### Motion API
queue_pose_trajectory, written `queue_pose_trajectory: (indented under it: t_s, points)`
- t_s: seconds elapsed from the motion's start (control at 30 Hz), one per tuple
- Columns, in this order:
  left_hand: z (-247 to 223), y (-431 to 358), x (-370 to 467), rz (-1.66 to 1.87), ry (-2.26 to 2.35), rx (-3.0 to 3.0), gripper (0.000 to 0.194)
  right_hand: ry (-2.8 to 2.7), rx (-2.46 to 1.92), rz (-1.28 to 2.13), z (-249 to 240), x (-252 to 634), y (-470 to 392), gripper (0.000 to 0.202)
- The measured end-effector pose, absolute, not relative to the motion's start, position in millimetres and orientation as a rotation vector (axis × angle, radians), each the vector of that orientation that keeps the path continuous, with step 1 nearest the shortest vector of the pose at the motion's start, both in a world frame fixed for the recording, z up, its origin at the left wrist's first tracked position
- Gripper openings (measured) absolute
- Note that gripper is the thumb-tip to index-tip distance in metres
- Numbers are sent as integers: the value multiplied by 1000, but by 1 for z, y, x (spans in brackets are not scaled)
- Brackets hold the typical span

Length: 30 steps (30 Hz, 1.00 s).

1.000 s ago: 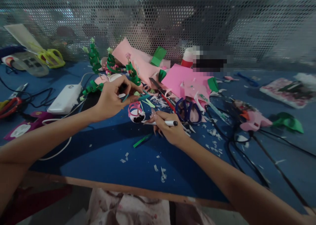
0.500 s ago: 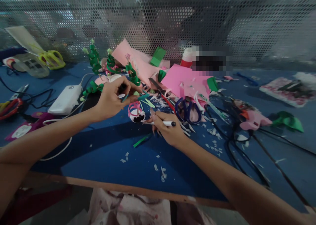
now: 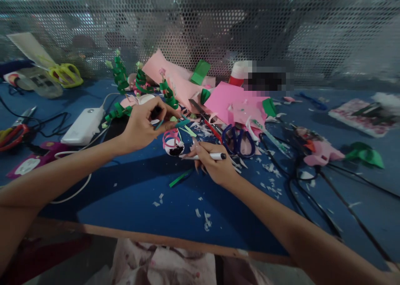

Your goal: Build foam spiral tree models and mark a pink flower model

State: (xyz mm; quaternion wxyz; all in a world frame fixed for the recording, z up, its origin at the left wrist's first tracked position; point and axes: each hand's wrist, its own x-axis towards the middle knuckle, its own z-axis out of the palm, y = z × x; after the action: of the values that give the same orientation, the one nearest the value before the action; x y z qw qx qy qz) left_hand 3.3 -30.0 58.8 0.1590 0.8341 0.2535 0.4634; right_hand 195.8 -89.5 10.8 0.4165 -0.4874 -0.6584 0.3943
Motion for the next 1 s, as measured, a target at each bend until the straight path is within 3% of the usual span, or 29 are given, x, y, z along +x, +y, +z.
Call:
queue_pose_trajectory:
  t_s: [1.0]
  points:
    - [64,-36,5,1266,727,2317,30,-1610,-1266,918,10,196,-90,47]
